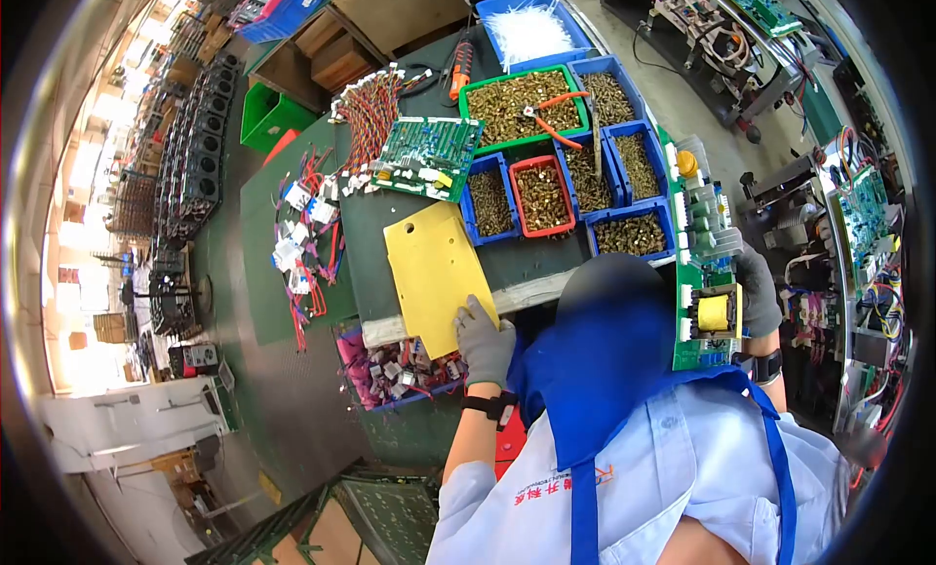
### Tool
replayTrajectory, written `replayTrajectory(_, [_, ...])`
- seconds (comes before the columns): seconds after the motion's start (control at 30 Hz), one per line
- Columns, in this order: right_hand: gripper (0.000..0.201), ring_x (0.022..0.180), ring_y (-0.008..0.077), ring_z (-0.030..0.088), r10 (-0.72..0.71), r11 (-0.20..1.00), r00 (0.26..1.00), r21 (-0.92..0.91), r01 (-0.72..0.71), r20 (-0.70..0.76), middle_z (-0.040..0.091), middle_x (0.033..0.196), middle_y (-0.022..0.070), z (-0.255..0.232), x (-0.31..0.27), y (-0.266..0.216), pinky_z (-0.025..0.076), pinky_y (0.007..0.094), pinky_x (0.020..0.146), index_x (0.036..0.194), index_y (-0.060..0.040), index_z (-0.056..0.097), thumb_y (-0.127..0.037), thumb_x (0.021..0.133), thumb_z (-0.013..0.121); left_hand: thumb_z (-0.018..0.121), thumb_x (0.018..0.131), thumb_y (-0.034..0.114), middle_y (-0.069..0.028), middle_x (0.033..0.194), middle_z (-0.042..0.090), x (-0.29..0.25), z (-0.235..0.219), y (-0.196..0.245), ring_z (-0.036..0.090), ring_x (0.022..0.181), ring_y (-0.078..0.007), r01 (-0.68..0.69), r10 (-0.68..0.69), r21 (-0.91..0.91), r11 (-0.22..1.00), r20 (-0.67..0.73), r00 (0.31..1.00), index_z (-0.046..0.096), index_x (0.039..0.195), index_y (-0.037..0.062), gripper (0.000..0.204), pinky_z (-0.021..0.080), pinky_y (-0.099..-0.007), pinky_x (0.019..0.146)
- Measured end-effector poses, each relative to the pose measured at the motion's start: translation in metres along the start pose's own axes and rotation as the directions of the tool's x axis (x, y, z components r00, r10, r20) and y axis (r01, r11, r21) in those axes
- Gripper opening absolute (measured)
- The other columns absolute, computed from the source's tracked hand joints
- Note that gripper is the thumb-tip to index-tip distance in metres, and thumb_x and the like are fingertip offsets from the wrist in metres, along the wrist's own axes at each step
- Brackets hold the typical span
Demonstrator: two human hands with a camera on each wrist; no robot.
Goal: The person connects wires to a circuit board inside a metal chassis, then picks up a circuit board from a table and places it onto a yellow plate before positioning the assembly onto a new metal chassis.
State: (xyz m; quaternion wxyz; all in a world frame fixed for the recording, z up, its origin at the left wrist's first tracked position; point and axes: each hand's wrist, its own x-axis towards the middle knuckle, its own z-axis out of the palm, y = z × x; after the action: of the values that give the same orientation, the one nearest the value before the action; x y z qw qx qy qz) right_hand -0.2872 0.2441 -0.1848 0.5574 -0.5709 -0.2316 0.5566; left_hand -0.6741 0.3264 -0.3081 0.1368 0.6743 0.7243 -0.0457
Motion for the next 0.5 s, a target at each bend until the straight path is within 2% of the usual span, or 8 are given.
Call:
replayTrajectory(0.1, [0.040,0.100,0.0163,0.060,-0.055,0.993,0.991,0.115,0.041,0.122,0.063,0.113,0.0095,-0.005,0.006,0.000,0.047,0.0286,0.091,0.125,0.0036,0.053,-0.021,0.097,0.040,0.064,0.080,0.024,-0.0273,0.134,0.047,-0.015,0.000,-0.025,0.047,0.124,-0.0410,-0.110,0.112,0.060,0.992,-0.042,0.993,0.036,0.138,-0.0024,0.069,0.039,-0.0428,0.106])
replayTrajectory(0.13, [0.039,0.101,0.0160,0.060,0.029,0.921,0.985,0.378,-0.092,0.169,0.063,0.113,0.0099,-0.009,0.013,0.004,0.047,0.0301,0.092,0.126,0.0036,0.052,-0.020,0.095,0.043,0.061,0.084,0.018,-0.0249,0.135,0.047,-0.018,-0.004,-0.038,0.048,0.124,-0.0394,-0.185,0.192,0.102,0.977,-0.061,0.980,0.040,0.136,-0.0007,0.060,0.041,-0.0440,0.103])
replayTrajectory(0.2, [0.041,0.100,0.0158,0.060,-0.010,0.935,0.987,0.352,-0.048,0.159,0.063,0.115,0.0105,0.012,0.011,-0.018,0.047,0.0308,0.090,0.127,0.0044,0.052,-0.019,0.093,0.045,0.058,0.084,0.011,-0.0215,0.123,0.056,-0.038,-0.033,-0.059,0.057,0.112,-0.0364,-0.226,0.243,0.092,0.970,-0.295,0.924,0.046,0.131,-0.0001,0.050,0.047,-0.0447,0.094])
replayTrajectory(0.23, [0.043,0.102,0.0160,0.060,-0.056,0.954,0.991,0.298,0.018,0.120,0.063,0.117,0.0118,0.010,0.015,-0.019,0.046,0.0306,0.091,0.128,0.0053,0.052,-0.017,0.091,0.047,0.057,0.083,0.008,-0.0200,0.109,0.063,-0.053,-0.104,-0.023,0.061,0.100,-0.0371,0.096,-0.117,-0.153,0.983,-0.132,0.984,0.051,0.126,0.0004,0.044,0.050,-0.0448,0.085])
replayTrajectory(0.27, [0.045,0.103,0.0163,0.059,-0.060,0.988,0.992,0.150,0.043,0.109,0.062,0.118,0.0123,0.003,0.019,-0.019,0.045,0.0298,0.093,0.128,0.0066,0.051,-0.016,0.089,0.048,0.055,0.084,0.004,-0.0199,0.102,0.065,-0.050,-0.092,-0.071,0.064,0.091,-0.0378,0.151,-0.192,-0.216,0.965,-0.179,0.965,0.055,0.124,0.0017,0.040,0.050,-0.0468,0.077])
replayTrajectory(0.33, [0.045,0.101,0.0156,0.059,-0.107,0.980,0.993,0.176,0.096,0.057,0.062,0.116,0.0121,0.011,0.025,-0.025,0.045,0.0291,0.092,0.129,0.0075,0.050,-0.014,0.089,0.050,0.056,0.089,0.002,-0.0132,0.101,0.069,-0.062,-0.130,-0.100,0.066,0.086,-0.0247,-0.134,0.078,-0.052,0.990,-0.585,0.807,0.057,0.123,-0.0003,0.034,0.054,-0.0344,0.076])
replayTrajectory(0.37, [0.045,0.099,0.0153,0.060,-0.112,0.980,0.993,0.170,0.103,0.043,0.063,0.116,0.0122,0.011,0.028,-0.026,0.046,0.0285,0.090,0.129,0.0074,0.050,-0.013,0.089,0.050,0.046,0.087,-0.001,-0.0217,0.119,0.063,-0.076,-0.167,-0.086,0.064,0.105,-0.0326,0.043,-0.187,-0.356,0.934,-0.382,0.905,0.054,0.127,-0.0014,0.041,0.051,-0.0382,0.088])
replayTrajectory(0.5, [0.044,0.095,0.0146,0.061,-0.091,0.973,0.996,0.214,0.085,0.020,0.064,0.113,0.0117,0.023,0.034,-0.028,0.048,0.0266,0.087,0.131,0.0074,0.048,-0.010,0.091,0.051,0.040,0.086,-0.004,-0.0202,0.117,0.064,-0.080,-0.200,-0.109,0.064,0.102,-0.0296,-0.138,-0.138,-0.399,0.907,-0.589,0.796,0.056,0.123,-0.0064,0.041,0.052,-0.0362,0.084])
